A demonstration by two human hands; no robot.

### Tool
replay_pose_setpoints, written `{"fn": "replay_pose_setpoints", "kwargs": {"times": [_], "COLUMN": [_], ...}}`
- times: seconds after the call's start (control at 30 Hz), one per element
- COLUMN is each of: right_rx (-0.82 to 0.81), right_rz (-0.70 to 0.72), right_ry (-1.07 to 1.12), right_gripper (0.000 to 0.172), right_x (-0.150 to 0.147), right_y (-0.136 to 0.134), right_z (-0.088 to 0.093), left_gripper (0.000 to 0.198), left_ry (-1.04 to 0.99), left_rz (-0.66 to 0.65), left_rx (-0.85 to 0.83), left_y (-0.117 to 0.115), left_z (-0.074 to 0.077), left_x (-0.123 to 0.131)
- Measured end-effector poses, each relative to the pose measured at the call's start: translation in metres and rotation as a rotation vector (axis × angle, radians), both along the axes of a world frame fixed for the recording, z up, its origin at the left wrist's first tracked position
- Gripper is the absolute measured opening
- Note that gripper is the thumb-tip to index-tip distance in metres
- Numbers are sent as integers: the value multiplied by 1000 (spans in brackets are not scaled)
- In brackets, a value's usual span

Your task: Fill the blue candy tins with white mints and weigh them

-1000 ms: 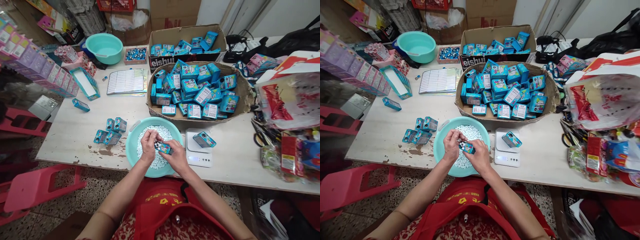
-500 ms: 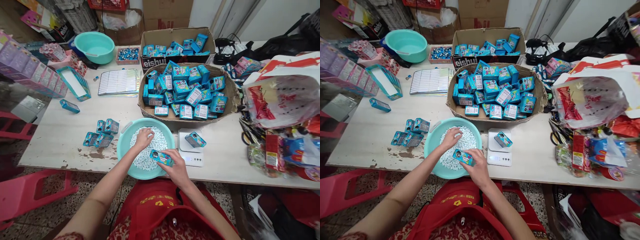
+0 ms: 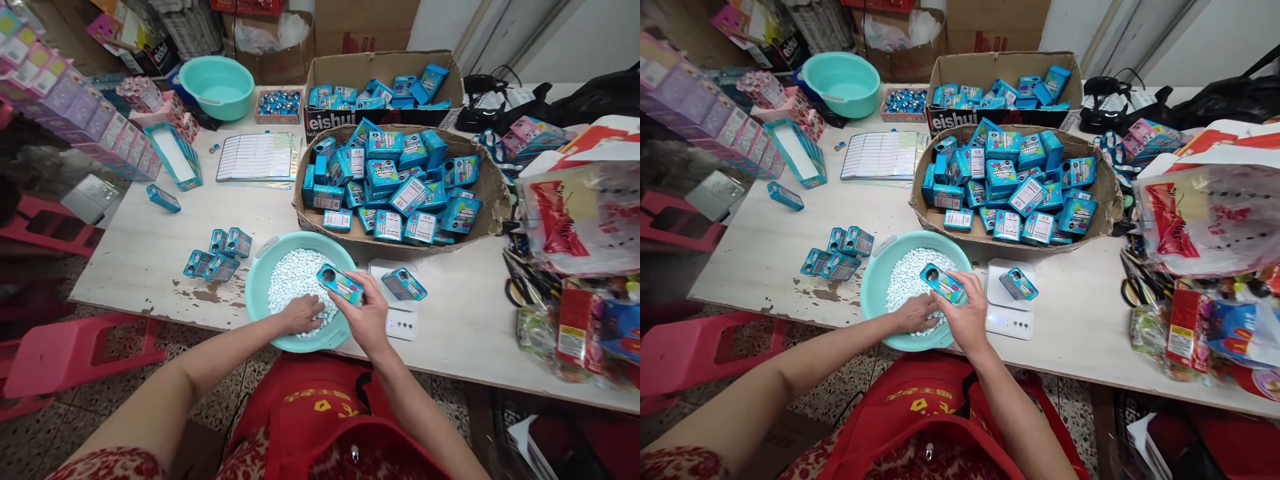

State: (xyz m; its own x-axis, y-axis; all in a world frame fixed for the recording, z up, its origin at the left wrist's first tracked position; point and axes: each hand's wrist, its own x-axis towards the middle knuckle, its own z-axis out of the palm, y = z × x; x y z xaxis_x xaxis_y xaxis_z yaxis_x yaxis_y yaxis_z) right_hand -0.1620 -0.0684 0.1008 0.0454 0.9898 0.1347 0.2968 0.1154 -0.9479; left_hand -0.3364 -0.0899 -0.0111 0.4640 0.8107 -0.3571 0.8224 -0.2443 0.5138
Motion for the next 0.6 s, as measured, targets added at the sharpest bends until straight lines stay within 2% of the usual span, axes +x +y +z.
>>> {"fn": "replay_pose_setpoints", "kwargs": {"times": [0.1, 0.17, 0.23, 0.27, 0.33, 0.43, 0.5, 0.6], "right_rx": [-69, -109, -119, -118, -117, -135, -147, -99], "right_rz": [113, 142, 156, 163, 190, 252, 279, 269], "right_ry": [-41, -90, -153, -188, -260, -346, -376, -384], "right_gripper": [28, 28, 29, 29, 30, 31, 31, 30], "right_x": [-18, -22, -21, -20, -19, -24, -29, -32], "right_y": [11, 13, 11, 9, 5, -1, -4, -7], "right_z": [-29, -47, -59, -62, -65, -61, -55, -41], "left_gripper": [18, 11, 16, 19, 21, 22, 21, 23], "left_ry": [-155, -195, -220, -280, -532, -1065, -1268, -1405], "left_rz": [319, 450, 552, 643, 874, 1157, 1238, 1335], "left_rx": [-113, -107, -87, -93, -127, -150, -121, -89], "left_y": [5, 11, 16, 18, 22, 29, 34, 41], "left_z": [6, 12, 21, 28, 43, 67, 78, 89], "left_x": [-20, -26, -26, -24, -17, 0, 10, 17]}}
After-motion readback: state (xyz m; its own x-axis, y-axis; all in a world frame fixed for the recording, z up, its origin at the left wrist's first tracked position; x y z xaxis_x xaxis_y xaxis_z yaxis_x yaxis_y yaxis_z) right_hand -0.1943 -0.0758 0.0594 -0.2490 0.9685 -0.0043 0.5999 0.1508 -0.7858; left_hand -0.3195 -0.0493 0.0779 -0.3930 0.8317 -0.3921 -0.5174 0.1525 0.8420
